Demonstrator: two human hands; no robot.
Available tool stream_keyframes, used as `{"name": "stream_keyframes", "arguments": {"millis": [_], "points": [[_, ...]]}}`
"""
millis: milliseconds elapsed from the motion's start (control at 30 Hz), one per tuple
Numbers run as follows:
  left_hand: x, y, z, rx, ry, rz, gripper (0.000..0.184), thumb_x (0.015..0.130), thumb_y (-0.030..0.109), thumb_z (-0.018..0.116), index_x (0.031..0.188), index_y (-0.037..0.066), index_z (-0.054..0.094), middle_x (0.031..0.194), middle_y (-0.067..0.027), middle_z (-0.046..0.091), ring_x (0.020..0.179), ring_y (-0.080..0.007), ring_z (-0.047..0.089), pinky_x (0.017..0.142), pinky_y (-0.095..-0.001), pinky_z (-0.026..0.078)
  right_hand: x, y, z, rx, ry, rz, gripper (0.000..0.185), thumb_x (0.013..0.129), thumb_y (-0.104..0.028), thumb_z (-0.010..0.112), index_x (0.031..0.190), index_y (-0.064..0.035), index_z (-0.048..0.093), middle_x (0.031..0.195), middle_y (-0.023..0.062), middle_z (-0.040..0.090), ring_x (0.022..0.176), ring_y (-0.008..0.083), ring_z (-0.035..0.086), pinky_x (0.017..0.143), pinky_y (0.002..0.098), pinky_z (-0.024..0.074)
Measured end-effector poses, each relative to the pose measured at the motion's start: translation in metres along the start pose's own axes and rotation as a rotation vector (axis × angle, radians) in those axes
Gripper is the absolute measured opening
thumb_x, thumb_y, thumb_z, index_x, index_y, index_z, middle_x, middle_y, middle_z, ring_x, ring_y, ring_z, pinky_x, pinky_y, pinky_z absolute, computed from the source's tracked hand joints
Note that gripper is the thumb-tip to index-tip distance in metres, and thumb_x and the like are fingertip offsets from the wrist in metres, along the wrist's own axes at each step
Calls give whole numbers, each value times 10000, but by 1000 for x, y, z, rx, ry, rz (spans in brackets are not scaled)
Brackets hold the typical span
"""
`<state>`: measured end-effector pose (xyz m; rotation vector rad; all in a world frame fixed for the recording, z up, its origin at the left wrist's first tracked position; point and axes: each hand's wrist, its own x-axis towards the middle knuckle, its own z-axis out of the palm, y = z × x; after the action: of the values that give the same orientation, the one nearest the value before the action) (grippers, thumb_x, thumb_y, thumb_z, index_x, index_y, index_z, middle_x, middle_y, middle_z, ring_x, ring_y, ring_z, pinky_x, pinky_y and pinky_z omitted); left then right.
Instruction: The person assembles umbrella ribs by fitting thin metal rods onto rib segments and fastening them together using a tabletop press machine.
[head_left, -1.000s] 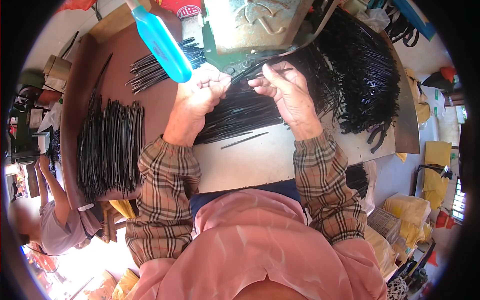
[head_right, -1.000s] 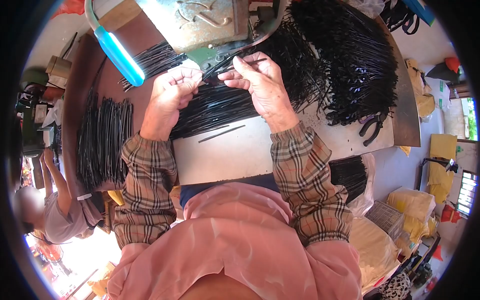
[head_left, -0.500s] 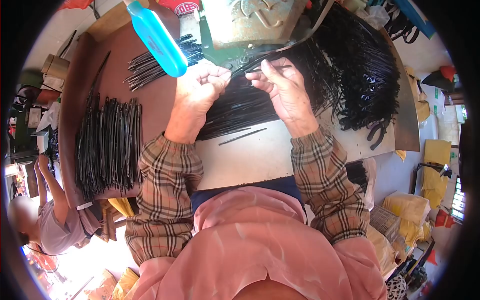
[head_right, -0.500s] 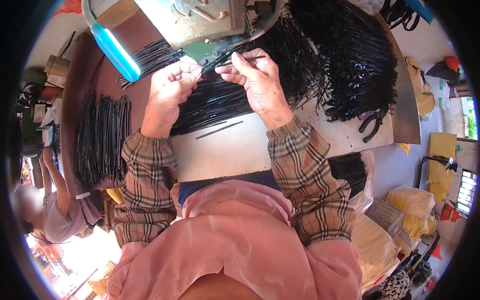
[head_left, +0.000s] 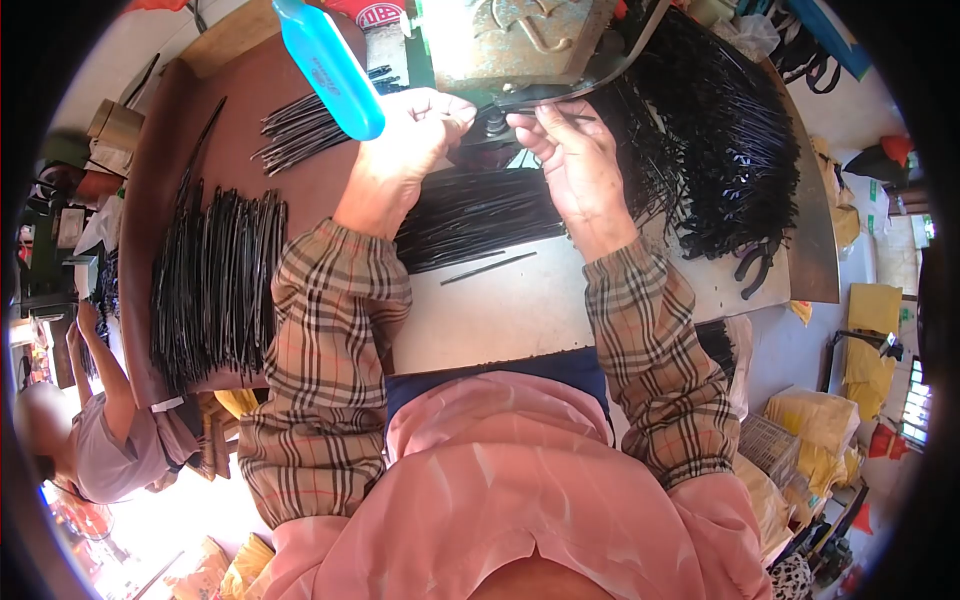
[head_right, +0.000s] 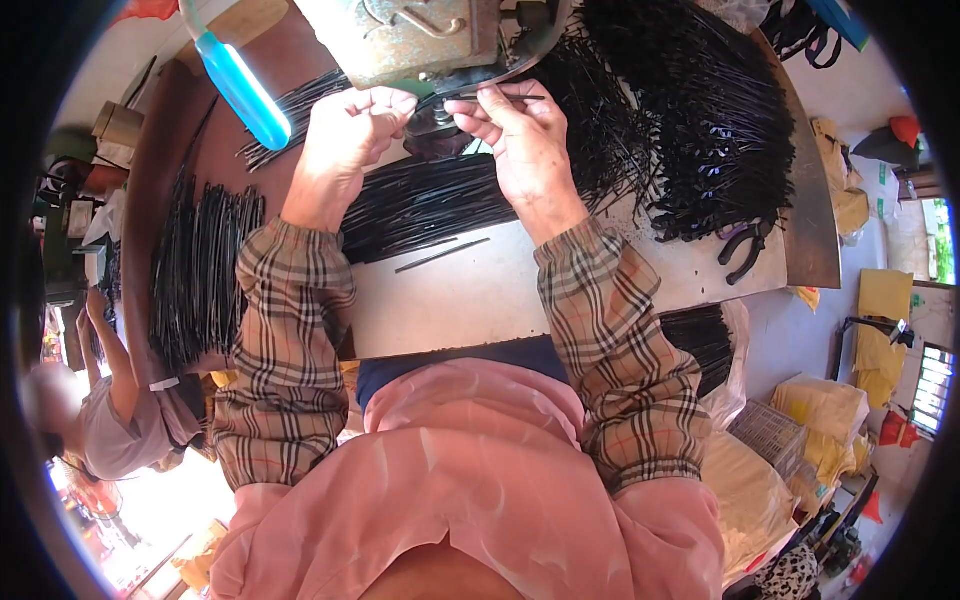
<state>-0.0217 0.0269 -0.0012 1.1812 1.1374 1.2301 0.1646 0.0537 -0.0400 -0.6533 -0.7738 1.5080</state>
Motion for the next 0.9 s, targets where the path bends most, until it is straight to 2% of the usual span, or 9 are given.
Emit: {"name": "stream_keyframes", "arguments": {"millis": [33, 133, 333, 433, 900], "points": [[4, -1, 1, 18, 10, -14, 144, 804, 111, 678, 891, -3, 687, 766, -7, 621, 676, -68, 531, 618, -210, 441, 1, 0, -1, -5, 7, 0, 92, 942, -25, 591, 977, 34, 530, 925, 176, 654, 842, 298, 713, 716, 308, 617], [11, -6, 5, 6, 24, -38, 150, 818, 82, 720, 935, -8, 696, 719, 4, 603, 524, -3, 411, 451, -164, 275, 2, -2, -3, -15, 23, -6, 94, 941, -24, 593, 975, 37, 530, 933, 184, 658, 845, 302, 714, 719, 309, 618], [10, -8, 8, 44, 61, -51, 155, 816, 80, 721, 939, -10, 696, 721, 14, 602, 528, -1, 420, 452, -159, 280, 2, -4, -2, -55, 38, -23, 92, 944, -28, 589, 976, 36, 530, 927, 183, 666, 845, 295, 716, 717, 307, 613], [8, -5, 5, -1, 37, 8, 141, 817, 64, 705, 936, -11, 694, 724, 16, 599, 532, 0, 420, 454, -154, 279, 0, -5, 1, -39, 31, -19, 90, 947, -33, 588, 977, 31, 532, 932, 187, 672, 846, 291, 716, 720, 308, 611], [16, -8, 2, 10, 16, -95, 155, 817, 46, 683, 962, -9, 688, 749, -11, 601, 519, -5, 391, 450, -164, 251, 3, -1, -2, -61, 21, -39, 137, 944, -52, 603, 989, 43, 515, 937, 192, 660, 836, 305, 716, 714, 321, 615]]}}
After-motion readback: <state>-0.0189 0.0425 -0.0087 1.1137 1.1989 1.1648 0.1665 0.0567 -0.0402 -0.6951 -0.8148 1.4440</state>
